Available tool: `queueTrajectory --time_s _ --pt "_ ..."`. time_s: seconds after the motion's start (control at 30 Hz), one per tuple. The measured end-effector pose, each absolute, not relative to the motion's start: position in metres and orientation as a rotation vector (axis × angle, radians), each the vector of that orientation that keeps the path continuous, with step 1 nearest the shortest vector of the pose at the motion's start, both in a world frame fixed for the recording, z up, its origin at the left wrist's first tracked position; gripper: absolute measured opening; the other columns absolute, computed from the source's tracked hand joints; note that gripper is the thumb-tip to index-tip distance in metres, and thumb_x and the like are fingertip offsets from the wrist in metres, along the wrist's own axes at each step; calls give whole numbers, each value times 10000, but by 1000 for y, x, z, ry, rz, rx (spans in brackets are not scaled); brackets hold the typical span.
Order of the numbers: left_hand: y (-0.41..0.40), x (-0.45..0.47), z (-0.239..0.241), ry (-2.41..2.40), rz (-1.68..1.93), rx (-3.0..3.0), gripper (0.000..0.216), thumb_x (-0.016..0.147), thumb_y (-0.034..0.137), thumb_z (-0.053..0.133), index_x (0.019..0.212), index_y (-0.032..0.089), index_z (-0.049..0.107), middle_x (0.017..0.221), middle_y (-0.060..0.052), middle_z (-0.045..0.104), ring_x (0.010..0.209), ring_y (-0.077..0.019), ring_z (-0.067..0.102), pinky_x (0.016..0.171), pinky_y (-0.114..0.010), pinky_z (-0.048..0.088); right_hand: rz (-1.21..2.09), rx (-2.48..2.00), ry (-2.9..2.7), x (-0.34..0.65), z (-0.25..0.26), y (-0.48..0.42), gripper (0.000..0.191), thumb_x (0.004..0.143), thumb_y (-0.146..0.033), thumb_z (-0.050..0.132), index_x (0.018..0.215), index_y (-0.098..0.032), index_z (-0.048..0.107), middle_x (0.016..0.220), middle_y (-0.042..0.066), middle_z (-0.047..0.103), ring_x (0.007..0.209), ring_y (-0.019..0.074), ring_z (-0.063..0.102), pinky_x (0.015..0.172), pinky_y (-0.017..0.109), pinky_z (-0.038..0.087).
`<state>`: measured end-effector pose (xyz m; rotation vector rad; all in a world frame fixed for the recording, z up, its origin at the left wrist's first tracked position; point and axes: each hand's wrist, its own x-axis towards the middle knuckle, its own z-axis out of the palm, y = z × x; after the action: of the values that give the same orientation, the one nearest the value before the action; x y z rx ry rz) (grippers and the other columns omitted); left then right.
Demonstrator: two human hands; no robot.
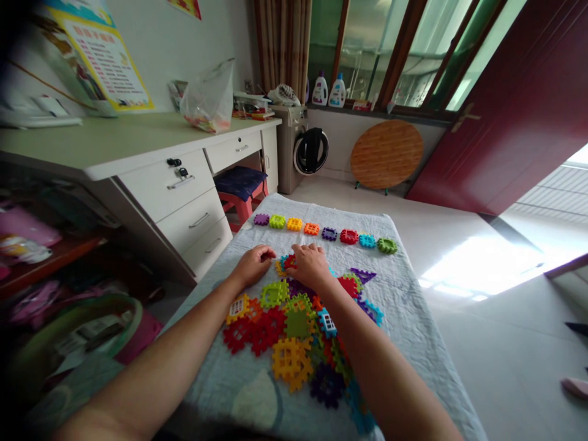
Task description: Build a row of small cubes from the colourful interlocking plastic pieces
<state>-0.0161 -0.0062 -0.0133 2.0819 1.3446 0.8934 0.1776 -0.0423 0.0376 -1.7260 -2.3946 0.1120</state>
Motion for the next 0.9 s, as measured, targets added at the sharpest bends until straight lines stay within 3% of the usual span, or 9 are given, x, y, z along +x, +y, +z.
queueTrajectory --time_s 0.27,0.6,0.9 --pt "-4 -15 -17 1368 880 2091 166 684 109 504 763 184 628 797 -15 633 737 -154 589 689 -257 478 215 -1521 -2250 218 44 -41 540 724 -304 696 1233 -182 562 1176 120 638 1069 293 565 910 422 429" --pt "0 -15 -24 1362 903 2145 170 697 102 504 770 194 627 800 -15 643 744 -151 596 702 -254 480 473 -1590 -2023 320 43 -92 575 727 -332 686 1272 -214 547 1150 96 667 980 240 649 891 386 512" --pt "1 -13 -23 1387 880 2163 164 708 105 507 776 190 630 786 -8 634 724 -141 580 683 -245 458 474 -1677 -2183 319 29 -111 559 706 -310 658 1245 -197 563 1172 114 611 1108 300 561 981 485 449"
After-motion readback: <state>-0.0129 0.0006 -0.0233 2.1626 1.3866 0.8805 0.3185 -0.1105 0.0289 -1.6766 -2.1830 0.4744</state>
